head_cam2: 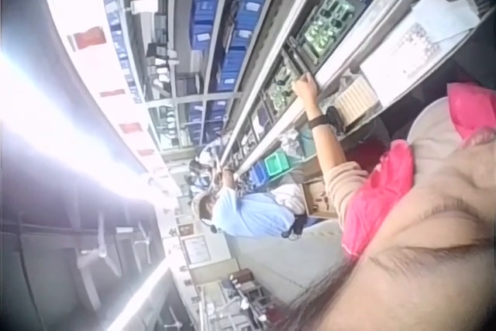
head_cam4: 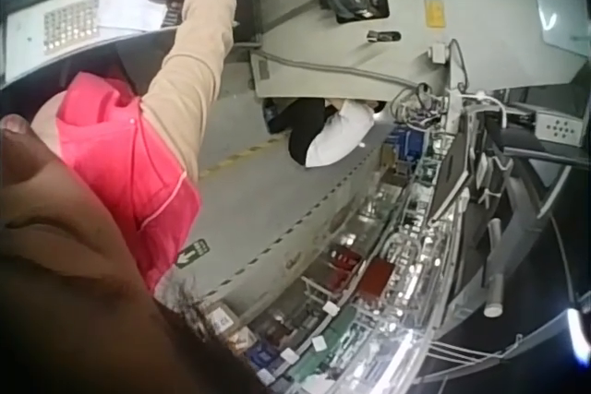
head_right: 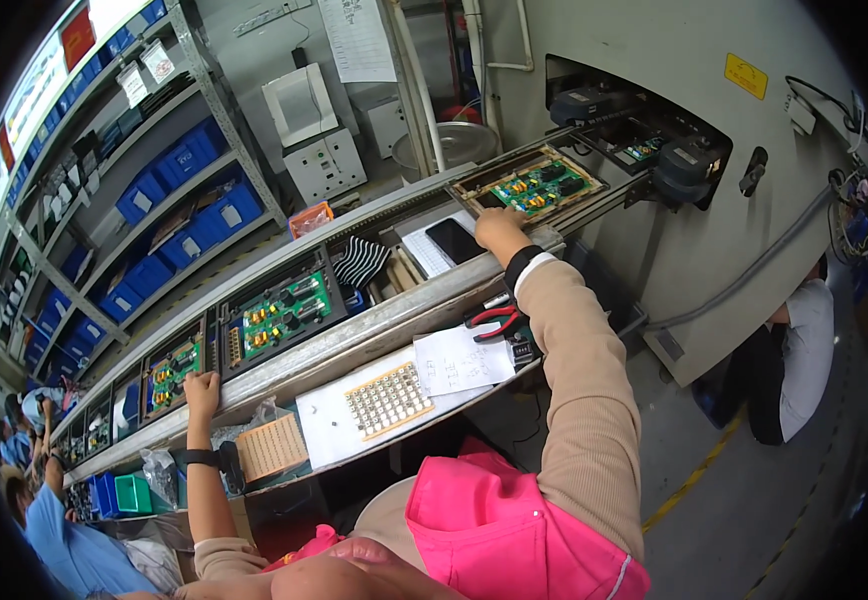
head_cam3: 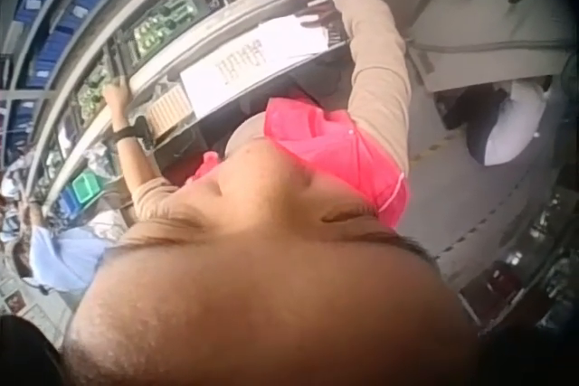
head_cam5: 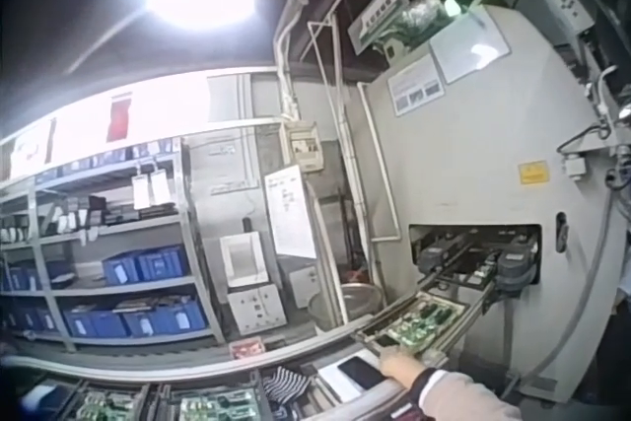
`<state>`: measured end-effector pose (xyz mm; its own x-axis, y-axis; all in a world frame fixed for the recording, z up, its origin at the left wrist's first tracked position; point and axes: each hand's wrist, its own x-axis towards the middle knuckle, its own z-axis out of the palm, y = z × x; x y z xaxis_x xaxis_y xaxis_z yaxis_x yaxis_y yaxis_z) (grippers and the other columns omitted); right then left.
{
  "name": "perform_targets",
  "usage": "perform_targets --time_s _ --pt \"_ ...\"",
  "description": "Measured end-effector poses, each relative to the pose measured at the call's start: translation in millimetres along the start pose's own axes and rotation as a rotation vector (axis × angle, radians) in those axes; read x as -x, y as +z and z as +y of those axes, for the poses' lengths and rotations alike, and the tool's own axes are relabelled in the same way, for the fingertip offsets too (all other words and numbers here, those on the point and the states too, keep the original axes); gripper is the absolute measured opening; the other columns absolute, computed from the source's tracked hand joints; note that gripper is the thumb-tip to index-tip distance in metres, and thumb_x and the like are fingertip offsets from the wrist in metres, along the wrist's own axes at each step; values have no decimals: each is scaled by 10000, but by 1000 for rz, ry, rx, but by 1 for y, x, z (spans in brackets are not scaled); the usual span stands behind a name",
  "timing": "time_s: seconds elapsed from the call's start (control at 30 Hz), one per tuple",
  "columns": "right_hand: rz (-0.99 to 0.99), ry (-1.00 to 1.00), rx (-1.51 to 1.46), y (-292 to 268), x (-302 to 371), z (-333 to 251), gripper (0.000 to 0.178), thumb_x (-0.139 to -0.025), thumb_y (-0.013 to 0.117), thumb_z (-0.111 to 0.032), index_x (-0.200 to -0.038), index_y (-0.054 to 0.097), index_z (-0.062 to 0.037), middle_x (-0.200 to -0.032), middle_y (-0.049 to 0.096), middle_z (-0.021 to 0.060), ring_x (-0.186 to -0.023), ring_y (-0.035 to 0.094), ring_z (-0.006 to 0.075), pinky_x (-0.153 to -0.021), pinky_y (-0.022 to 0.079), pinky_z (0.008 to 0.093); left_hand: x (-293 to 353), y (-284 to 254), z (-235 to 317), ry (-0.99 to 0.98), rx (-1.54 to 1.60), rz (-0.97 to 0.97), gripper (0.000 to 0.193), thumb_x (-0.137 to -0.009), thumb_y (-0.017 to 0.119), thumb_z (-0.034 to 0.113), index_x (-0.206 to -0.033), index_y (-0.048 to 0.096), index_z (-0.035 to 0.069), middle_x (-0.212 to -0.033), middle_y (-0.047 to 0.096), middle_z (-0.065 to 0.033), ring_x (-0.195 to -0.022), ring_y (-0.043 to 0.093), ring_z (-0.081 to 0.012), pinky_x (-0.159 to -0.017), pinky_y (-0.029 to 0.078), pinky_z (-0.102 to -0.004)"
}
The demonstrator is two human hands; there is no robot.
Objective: Assembling or inspecting printed circuit boards on an automated conveyor line.
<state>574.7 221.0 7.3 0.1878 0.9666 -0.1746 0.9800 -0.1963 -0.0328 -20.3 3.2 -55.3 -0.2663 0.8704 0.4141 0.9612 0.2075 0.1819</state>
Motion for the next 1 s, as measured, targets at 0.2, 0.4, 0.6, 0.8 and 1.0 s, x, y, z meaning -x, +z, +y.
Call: perform_targets --time_s 0.2,0.4,0.6,0.8,1.0 --pt "11 -50 116 0 6 -7 405 -850 524 -163 -1249 523 -86 -1338 462 108 -1272 356 333 -998 278 499 4 0 24 -10 26 1 224 -796 600 267 -873 712 89 -917 563 -188 -922 502 -346 -811 423 -434" --pt "88 -56 101 3 16 -8 371 -845 529 -166 -1207 571 -94 -1304 499 102 -1241 386 329 -980 286 496 3 -1 48 -9 32 12 211 -794 602 265 -863 717 101 -912 567 -172 -923 506 -337 -798 428 -436" --pt "136 -73 105 10 18 -10 352 -850 501 -173 -1182 585 -93 -1264 533 99 -1219 416 322 -972 297 504 4 -7 63 -6 58 1 198 -791 606 258 -856 719 110 -898 567 -158 -923 509 -330 -789 430 -438" --pt "167 -150 150 14 19 -19 334 -846 461 -157 -1152 575 -89 -1216 560 126 -1183 460 336 -949 359 497 5 -4 65 44 84 4 187 -781 617 260 -839 722 117 -872 560 -165 -918 513 -338 -771 434 -445" --pt "145 -87 116 19 16 -17 356 -860 428 -183 -1174 560 -80 -1226 550 151 -1191 463 336 -950 338 532 2 5 87 85 121 29 199 -785 610 253 -798 714 84 -875 553 -192 -895 522 -360 -772 444 -459"
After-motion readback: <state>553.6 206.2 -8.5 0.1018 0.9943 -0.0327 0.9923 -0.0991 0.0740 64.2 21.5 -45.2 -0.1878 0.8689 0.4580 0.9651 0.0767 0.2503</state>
